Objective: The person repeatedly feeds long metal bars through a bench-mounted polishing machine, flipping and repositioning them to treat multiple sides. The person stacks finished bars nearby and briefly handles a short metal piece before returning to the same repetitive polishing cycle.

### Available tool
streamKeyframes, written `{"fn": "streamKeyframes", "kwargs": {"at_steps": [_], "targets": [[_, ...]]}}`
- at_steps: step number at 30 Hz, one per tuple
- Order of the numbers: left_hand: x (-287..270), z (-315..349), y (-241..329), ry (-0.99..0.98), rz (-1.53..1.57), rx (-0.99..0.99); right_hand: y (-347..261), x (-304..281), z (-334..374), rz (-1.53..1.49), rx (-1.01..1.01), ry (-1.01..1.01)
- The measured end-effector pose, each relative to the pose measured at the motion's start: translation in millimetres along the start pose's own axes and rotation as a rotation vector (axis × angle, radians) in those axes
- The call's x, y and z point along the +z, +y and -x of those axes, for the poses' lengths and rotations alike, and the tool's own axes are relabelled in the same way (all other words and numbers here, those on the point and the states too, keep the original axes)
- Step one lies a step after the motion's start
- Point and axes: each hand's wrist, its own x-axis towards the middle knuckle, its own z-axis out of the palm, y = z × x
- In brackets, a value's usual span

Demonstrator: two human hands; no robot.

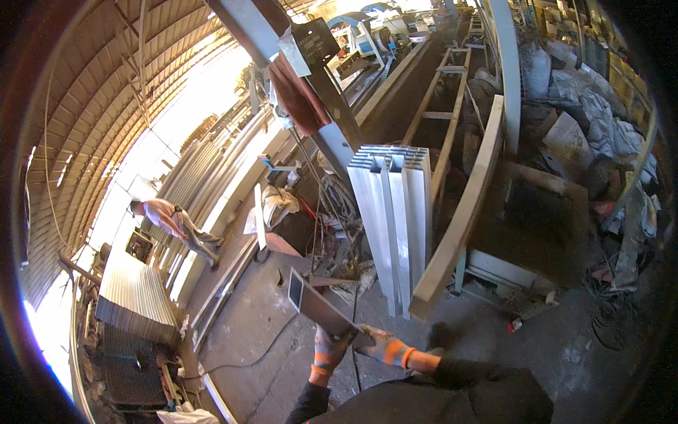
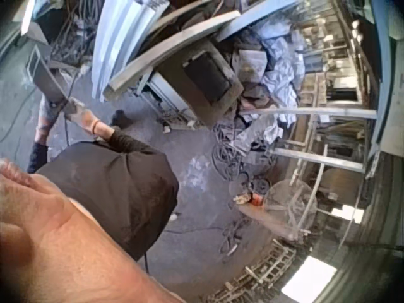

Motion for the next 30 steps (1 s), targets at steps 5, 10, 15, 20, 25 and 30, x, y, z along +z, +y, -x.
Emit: {"fn": "streamKeyframes", "kwargs": {"at_steps": [5, 10, 15, 20, 25, 30], "targets": [[32, -58, -64, -0.135, -0.078, -0.104, -88, -140, -50, -0.011, -0.334, 0.116], [59, -105, -124, -0.267, -0.066, -0.069, -167, -292, -127, 0.291, -0.735, 0.454], [66, -164, -182, -0.431, -0.242, -0.121, -239, -404, -257, 0.630, -0.807, 0.812], [55, -231, -219, -0.421, -0.017, -0.128, -297, -475, -393, 0.957, -0.722, 1.006], [32, -308, -250, -0.495, -0.182, 0.006, -373, -526, -517, 1.456, -0.496, 1.127], [-13, -343, -270, -0.656, -0.095, 0.053, -457, -569, -631, 1.836, 0.121, 0.994]]}}
